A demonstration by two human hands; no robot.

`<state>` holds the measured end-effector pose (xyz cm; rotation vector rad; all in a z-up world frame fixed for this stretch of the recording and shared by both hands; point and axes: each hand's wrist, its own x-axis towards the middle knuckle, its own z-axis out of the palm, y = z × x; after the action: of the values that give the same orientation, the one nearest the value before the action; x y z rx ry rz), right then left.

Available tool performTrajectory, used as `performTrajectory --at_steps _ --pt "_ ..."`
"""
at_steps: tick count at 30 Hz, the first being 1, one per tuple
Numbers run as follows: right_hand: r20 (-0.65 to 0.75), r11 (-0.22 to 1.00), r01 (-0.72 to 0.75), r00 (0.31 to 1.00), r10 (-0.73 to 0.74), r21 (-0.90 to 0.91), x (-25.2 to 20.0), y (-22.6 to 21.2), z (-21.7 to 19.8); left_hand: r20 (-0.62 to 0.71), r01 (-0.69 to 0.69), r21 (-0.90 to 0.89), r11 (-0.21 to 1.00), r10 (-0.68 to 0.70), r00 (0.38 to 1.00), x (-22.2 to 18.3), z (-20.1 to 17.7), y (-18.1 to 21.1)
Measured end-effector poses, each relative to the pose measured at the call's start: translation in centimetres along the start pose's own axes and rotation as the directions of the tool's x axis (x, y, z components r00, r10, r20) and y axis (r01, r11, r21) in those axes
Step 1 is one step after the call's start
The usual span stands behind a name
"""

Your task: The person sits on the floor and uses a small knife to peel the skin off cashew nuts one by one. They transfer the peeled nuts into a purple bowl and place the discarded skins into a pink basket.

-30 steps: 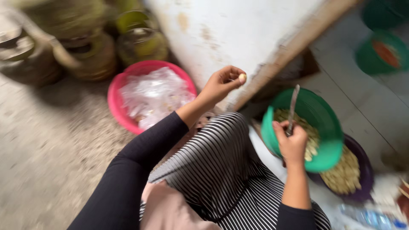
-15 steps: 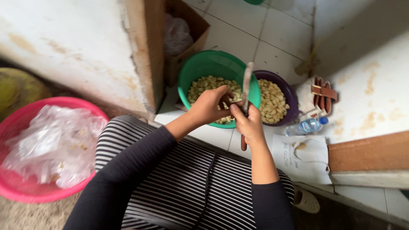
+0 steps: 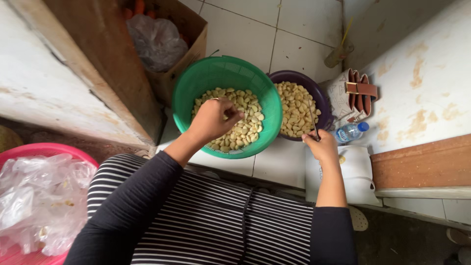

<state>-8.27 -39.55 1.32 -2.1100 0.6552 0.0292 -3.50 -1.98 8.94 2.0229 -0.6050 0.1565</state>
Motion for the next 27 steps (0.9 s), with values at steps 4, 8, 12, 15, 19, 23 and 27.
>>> performTrajectory --at_steps 4,8,12,15,19,23,27 --pt "-0.144 0.974 0.220 0.963 -0.226 -0.059 1.9 1.6 -0.5 0.005 0.057 0.078 0.995 -0.058 0.998 1.2 1.9 -2.5" --pt "-0.202 0.959 0.281 0.938 -0.280 -0.024 2.9 0.6 -0.4 0.006 0.040 0.147 0.988 -0.041 0.999 2.1 3.9 -6.4" --pt "-0.160 0.947 0.320 0.936 -0.313 0.019 2.0 -0.5 0.1 -0.010 0.036 0.219 0.975 -0.034 0.999 3.4 5.8 -10.4" --pt "-0.126 0.911 0.379 0.908 -0.400 -0.161 1.2 -1.9 0.6 0.035 0.101 0.242 0.965 -0.113 0.993 4.0 6.6 -12.7" --pt "-0.046 0.906 0.408 0.909 -0.415 -0.115 0.0 -3.4 0.9 0.187 0.276 0.320 0.906 -0.346 0.919 5.5 7.9 -13.8" --pt "-0.023 0.917 0.377 0.923 -0.383 -0.129 -0.7 -4.4 0.8 0.282 0.225 0.373 0.900 -0.341 0.896 6.2 11.0 -13.5" --pt "-0.009 0.916 0.368 0.928 -0.374 -0.159 -0.9 -4.9 0.6 0.291 0.122 0.375 0.919 -0.241 0.926 6.3 14.6 -13.0"
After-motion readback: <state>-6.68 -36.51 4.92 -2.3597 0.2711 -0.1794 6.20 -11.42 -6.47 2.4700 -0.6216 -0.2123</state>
